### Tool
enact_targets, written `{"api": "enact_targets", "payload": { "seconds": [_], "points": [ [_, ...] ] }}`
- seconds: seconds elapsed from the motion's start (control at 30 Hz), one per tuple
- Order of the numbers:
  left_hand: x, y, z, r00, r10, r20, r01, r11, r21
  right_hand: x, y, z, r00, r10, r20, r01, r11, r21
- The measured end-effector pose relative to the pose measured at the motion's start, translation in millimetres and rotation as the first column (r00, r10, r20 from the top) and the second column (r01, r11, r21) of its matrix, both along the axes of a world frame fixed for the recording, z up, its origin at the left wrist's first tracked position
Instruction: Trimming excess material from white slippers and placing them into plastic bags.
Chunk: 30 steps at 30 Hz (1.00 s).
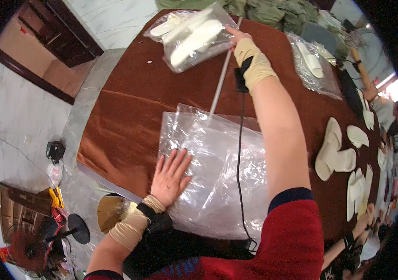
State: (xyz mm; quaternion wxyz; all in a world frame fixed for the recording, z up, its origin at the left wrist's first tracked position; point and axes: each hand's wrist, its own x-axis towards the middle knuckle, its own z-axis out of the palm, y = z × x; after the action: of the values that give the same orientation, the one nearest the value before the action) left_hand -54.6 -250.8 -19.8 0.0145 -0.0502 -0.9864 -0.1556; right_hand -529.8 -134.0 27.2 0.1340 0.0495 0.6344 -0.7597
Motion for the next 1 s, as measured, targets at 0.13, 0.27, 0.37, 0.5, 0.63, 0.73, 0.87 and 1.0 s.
{"api": "enact_targets", "payload": {
  "seconds": [0.13, 0.27, 0.37, 0.5, 0.63, 0.73, 0.87, 1.0],
  "points": [
    [13, -5, -1, 0.999, 0.039, -0.029, -0.040, 0.998, -0.049, 50, 87, 39, 1.000, 0.025, 0.012, -0.025, 1.000, -0.005],
    [-6, 15, -5, 0.988, -0.032, -0.154, 0.026, 0.999, -0.045, 48, 235, 96, 0.986, 0.149, -0.071, -0.153, 0.987, -0.053],
    [8, 5, -12, 0.986, -0.004, -0.169, -0.010, 0.996, -0.086, 118, 222, 146, 0.963, 0.145, -0.226, -0.135, 0.989, 0.060],
    [10, 4, -14, 0.980, -0.017, -0.196, -0.004, 0.995, -0.104, 236, 194, 208, 0.825, 0.343, -0.448, -0.220, 0.927, 0.305],
    [2, 11, -20, 0.974, -0.038, -0.225, 0.016, 0.995, -0.101, 361, 144, 167, 0.629, 0.593, -0.503, -0.039, 0.670, 0.742],
    [8, 3, -31, 0.969, -0.031, -0.247, 0.002, 0.994, -0.114, 471, 117, 96, 0.493, 0.785, -0.375, 0.114, 0.369, 0.923],
    [2, -4, -42, 0.963, -0.079, -0.256, 0.042, 0.988, -0.148, 558, 153, 3, 0.586, 0.728, -0.357, -0.040, 0.466, 0.884],
    [4, 0, -43, 0.975, -0.050, -0.216, 0.025, 0.993, -0.116, 559, 201, 18, 0.671, 0.550, -0.497, -0.100, 0.731, 0.675]
  ]
}}
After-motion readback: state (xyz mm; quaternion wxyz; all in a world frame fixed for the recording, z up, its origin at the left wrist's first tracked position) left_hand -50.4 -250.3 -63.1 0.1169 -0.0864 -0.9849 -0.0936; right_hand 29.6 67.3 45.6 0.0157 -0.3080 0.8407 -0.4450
